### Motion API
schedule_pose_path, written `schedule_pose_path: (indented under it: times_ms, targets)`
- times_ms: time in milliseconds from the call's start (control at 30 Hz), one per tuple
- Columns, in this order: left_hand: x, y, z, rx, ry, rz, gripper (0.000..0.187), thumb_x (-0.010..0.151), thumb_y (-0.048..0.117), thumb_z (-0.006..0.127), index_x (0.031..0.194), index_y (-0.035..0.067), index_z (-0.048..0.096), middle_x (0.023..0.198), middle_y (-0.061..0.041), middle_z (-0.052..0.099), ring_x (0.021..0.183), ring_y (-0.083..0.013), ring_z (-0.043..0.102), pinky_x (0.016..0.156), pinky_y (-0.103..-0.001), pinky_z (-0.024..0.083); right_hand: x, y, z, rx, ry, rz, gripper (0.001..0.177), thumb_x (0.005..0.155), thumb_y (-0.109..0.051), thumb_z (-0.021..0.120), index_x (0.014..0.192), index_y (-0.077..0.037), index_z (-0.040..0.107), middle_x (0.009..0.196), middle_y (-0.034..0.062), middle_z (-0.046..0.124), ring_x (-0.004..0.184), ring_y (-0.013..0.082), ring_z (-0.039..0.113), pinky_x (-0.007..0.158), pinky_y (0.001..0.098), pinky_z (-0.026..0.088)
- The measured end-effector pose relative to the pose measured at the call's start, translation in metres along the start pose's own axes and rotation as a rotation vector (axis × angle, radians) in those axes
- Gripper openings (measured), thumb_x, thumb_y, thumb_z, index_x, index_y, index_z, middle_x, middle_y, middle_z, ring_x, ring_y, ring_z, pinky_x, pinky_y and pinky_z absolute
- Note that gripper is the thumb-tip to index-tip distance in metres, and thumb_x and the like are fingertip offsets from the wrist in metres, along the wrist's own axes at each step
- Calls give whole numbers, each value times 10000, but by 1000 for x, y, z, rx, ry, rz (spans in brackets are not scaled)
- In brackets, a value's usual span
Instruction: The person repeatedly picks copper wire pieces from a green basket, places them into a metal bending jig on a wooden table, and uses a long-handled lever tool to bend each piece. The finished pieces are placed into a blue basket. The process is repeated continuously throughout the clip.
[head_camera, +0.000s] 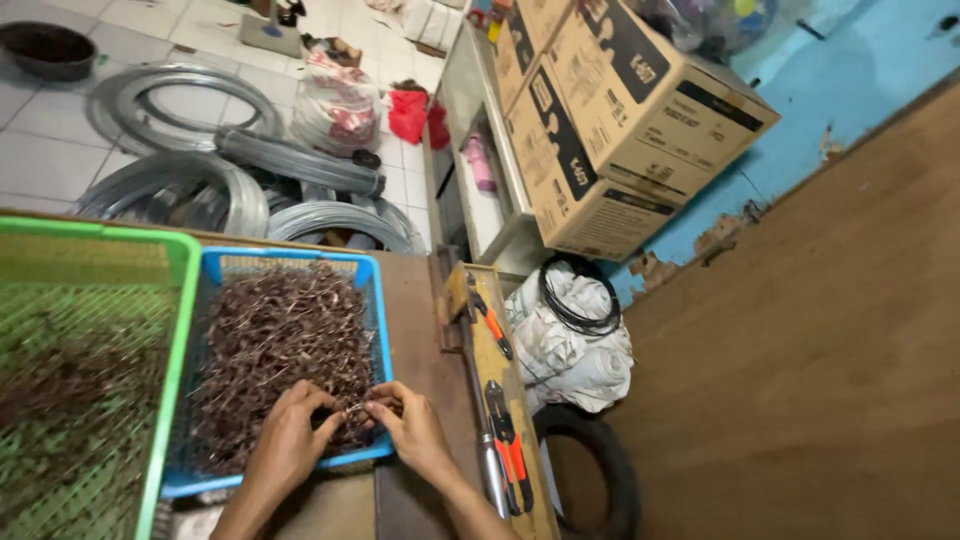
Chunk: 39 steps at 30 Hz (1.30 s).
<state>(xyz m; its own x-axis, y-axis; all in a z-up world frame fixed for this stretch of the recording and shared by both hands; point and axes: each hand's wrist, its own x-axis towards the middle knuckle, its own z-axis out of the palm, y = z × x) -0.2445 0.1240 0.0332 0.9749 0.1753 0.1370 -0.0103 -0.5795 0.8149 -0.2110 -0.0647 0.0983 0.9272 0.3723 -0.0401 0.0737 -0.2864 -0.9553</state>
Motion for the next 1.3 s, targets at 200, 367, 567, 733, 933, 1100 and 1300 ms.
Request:
schedule_pose_path:
  times_ms: [200, 367, 567, 733, 933, 1100, 1300]
  targets:
    - [-23, 9, -43, 13, 23, -103, 173, 857, 154, 734, 1012, 98, 786, 1017, -37, 713, 961, -220, 698, 915, -376, 569, 1, -4, 29, -52, 6, -71, 156, 954, -61, 639, 1075, 7, 712, 825, 64, 747, 709, 116, 673, 665, 239, 543]
    - [-30, -11, -78, 44, 185, -20, 190, 868, 154, 730, 1044, 85, 746, 996, -55, 661, 936, -244, 651, 866, -385, 540, 24, -9, 44, -258, 120, -99, 216, 936, -164, 689, 1109, -37, 714, 908, 59, 763, 788, 146, 715, 711, 276, 566]
    - [-49, -55, -110, 128, 338, -65, 180, 928, 153, 735, 1108, 139, 740, 1071, -107, 653, 1064, -348, 670, 951, -463, 535, 21, -8, 66, -746, 123, -302, 765, 851, -138, 804, 1519, -90, 435, 1389, 242, 573, 1263, 447, 557, 1025, 586, 437]
    - [-40, -104, -124, 296, 427, -119, 275, 921, 103, 736, 1195, 94, 716, 1084, -146, 652, 1055, -371, 676, 932, -478, 539, 18, -38, 96, -755, 85, -283, 627, 926, -121, 725, 1497, -72, 473, 1413, 219, 508, 1308, 366, 493, 1081, 502, 367]
    - [2, -121, -140, 672, 524, -107, 455, 848, 7, 727, 1303, 0, 721, 1130, -185, 741, 956, -290, 688, 857, -419, 618, 27, -29, 118, -820, 163, -527, 504, 911, -165, 722, 1375, -67, 549, 1456, 219, 440, 1357, 380, 412, 1125, 551, 320]
    - [28, -156, -134, 961, 548, -144, 252, 900, 191, 671, 1134, 116, 726, 1162, -102, 656, 1058, -292, 630, 902, -412, 533, 37, -34, 132, -749, 62, -514, 469, 913, -137, 681, 1347, -31, 536, 1474, 250, 439, 1326, 429, 414, 1085, 637, 354]
    - [37, -171, -132, 979, 382, -256, 251, 936, 112, 649, 1151, 146, 773, 1216, -94, 762, 1038, -230, 706, 969, -422, 558, 46, -27, 140, -683, 17, -539, 498, 903, -133, 711, 1361, -41, 539, 1447, 246, 444, 1329, 411, 427, 1131, 662, 286]
